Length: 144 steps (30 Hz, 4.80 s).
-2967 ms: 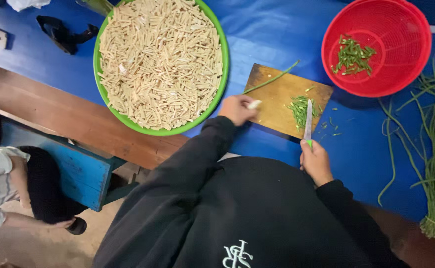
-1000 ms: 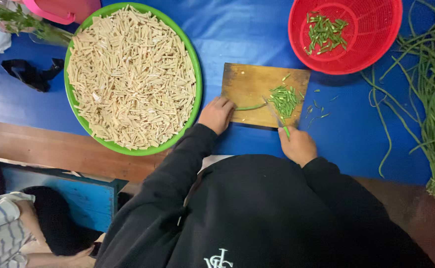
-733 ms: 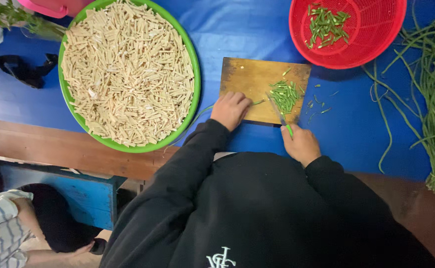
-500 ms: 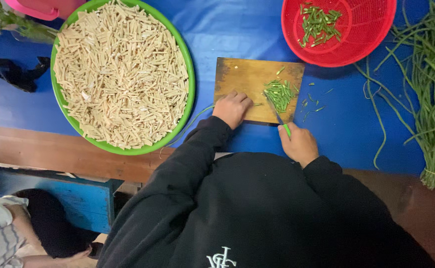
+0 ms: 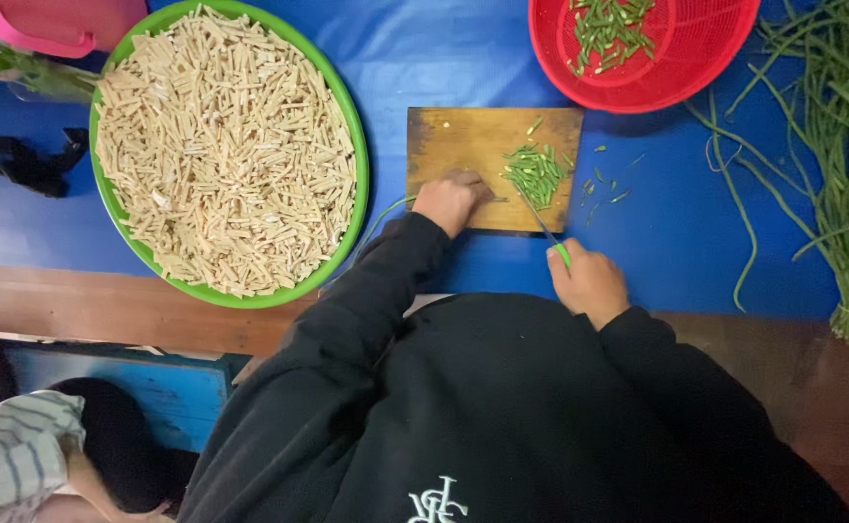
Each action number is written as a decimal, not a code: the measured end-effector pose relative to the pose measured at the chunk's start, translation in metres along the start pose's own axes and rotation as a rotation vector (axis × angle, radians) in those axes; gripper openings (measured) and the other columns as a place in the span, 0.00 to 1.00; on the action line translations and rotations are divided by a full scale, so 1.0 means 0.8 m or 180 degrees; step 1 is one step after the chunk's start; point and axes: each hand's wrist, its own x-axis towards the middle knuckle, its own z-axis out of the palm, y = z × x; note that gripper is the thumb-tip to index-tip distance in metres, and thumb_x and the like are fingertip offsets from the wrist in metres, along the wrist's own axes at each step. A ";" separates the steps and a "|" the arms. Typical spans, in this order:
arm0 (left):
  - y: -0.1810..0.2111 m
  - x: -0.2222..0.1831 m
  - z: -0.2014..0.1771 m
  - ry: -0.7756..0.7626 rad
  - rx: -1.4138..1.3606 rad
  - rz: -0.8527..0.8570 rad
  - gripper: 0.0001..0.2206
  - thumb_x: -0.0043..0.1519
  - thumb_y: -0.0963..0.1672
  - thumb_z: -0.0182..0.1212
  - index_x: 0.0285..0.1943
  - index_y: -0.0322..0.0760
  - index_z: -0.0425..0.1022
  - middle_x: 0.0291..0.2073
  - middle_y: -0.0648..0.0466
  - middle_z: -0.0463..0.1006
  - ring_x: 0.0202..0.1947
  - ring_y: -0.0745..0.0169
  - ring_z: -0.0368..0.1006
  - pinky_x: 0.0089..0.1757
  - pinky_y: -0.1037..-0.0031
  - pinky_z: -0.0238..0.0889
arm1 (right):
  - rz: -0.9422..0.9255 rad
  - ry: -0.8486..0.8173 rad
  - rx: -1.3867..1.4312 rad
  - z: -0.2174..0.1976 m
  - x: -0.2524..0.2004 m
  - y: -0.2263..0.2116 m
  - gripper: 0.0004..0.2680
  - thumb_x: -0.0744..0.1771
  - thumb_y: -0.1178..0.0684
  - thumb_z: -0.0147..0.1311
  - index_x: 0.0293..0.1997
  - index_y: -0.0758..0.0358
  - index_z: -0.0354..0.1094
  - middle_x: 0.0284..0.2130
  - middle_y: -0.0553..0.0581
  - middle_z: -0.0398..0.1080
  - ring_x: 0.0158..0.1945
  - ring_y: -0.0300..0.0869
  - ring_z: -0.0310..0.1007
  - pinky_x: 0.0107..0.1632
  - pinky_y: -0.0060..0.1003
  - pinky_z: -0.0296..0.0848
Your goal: The person uses a knife to slice long green beans into small pieces on a wooden cutting board. The person also slices a small piece of white root vegetable. The cut pieces accumulate on the board and in a nearby red basket.
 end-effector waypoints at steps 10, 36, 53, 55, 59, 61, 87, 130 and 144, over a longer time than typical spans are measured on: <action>0.014 -0.016 0.005 0.0378 -0.0391 -0.0411 0.04 0.61 0.43 0.64 0.36 0.39 0.81 0.34 0.52 0.78 0.38 0.49 0.76 0.39 0.61 0.71 | -0.0020 -0.0373 -0.0544 0.009 0.005 -0.027 0.14 0.71 0.44 0.45 0.39 0.66 0.68 0.23 0.71 0.74 0.29 0.67 0.76 0.37 0.62 0.73; 0.010 -0.010 -0.014 0.0543 0.0431 -0.0293 0.05 0.63 0.43 0.58 0.44 0.39 0.72 0.37 0.50 0.76 0.42 0.46 0.72 0.42 0.58 0.66 | 0.0219 -0.0497 -0.0825 0.012 -0.030 0.008 0.15 0.71 0.41 0.42 0.42 0.65 0.70 0.26 0.71 0.75 0.32 0.65 0.77 0.38 0.59 0.73; 0.040 0.001 0.034 -0.0250 -0.0269 -0.0556 0.08 0.57 0.49 0.62 0.39 0.47 0.80 0.32 0.51 0.83 0.32 0.47 0.80 0.33 0.56 0.72 | 0.0465 0.0424 0.0267 0.003 -0.038 0.023 0.15 0.72 0.44 0.46 0.35 0.68 0.66 0.24 0.73 0.70 0.32 0.69 0.71 0.36 0.61 0.67; 0.036 -0.010 0.029 -0.0503 -0.0257 -0.0141 0.08 0.55 0.48 0.62 0.39 0.48 0.81 0.31 0.51 0.83 0.32 0.47 0.80 0.34 0.56 0.72 | 0.0504 0.0381 0.0298 0.003 -0.035 0.023 0.15 0.72 0.44 0.46 0.35 0.68 0.66 0.24 0.74 0.70 0.32 0.69 0.72 0.36 0.61 0.67; 0.043 -0.020 0.008 -0.0865 -0.0158 -0.0117 0.11 0.56 0.49 0.62 0.44 0.47 0.80 0.35 0.55 0.83 0.37 0.50 0.80 0.35 0.57 0.71 | 0.0434 0.0381 0.0468 0.002 -0.031 0.017 0.14 0.71 0.44 0.47 0.39 0.68 0.68 0.25 0.74 0.70 0.32 0.70 0.72 0.36 0.60 0.68; 0.045 -0.021 -0.008 -0.0532 -0.0511 0.0014 0.16 0.53 0.50 0.64 0.48 0.44 0.78 0.38 0.54 0.82 0.39 0.51 0.79 0.36 0.59 0.72 | 0.0520 0.0202 0.0436 0.002 -0.028 0.014 0.15 0.71 0.44 0.47 0.39 0.69 0.68 0.25 0.74 0.70 0.31 0.69 0.72 0.36 0.60 0.68; 0.007 -0.041 -0.014 0.0614 0.0056 0.0408 0.07 0.57 0.42 0.60 0.41 0.40 0.80 0.37 0.56 0.76 0.42 0.55 0.71 0.44 0.65 0.68 | -0.0043 -0.0467 -0.0841 0.002 0.012 -0.040 0.14 0.70 0.42 0.44 0.40 0.64 0.69 0.25 0.70 0.75 0.31 0.66 0.76 0.36 0.61 0.73; 0.026 -0.036 -0.004 0.0967 0.0053 0.0186 0.04 0.61 0.43 0.66 0.38 0.37 0.78 0.34 0.55 0.75 0.40 0.55 0.72 0.43 0.64 0.67 | -0.0156 -0.0792 -0.1150 0.012 0.023 -0.026 0.16 0.71 0.42 0.40 0.45 0.67 0.67 0.27 0.72 0.76 0.32 0.67 0.78 0.39 0.62 0.74; 0.021 -0.043 -0.004 0.1110 -0.0024 0.0215 0.04 0.59 0.42 0.67 0.39 0.37 0.79 0.36 0.55 0.77 0.41 0.55 0.72 0.45 0.64 0.68 | -0.0258 -0.0432 -0.1137 0.009 0.004 -0.012 0.14 0.71 0.41 0.44 0.39 0.62 0.69 0.22 0.68 0.74 0.29 0.65 0.76 0.35 0.60 0.73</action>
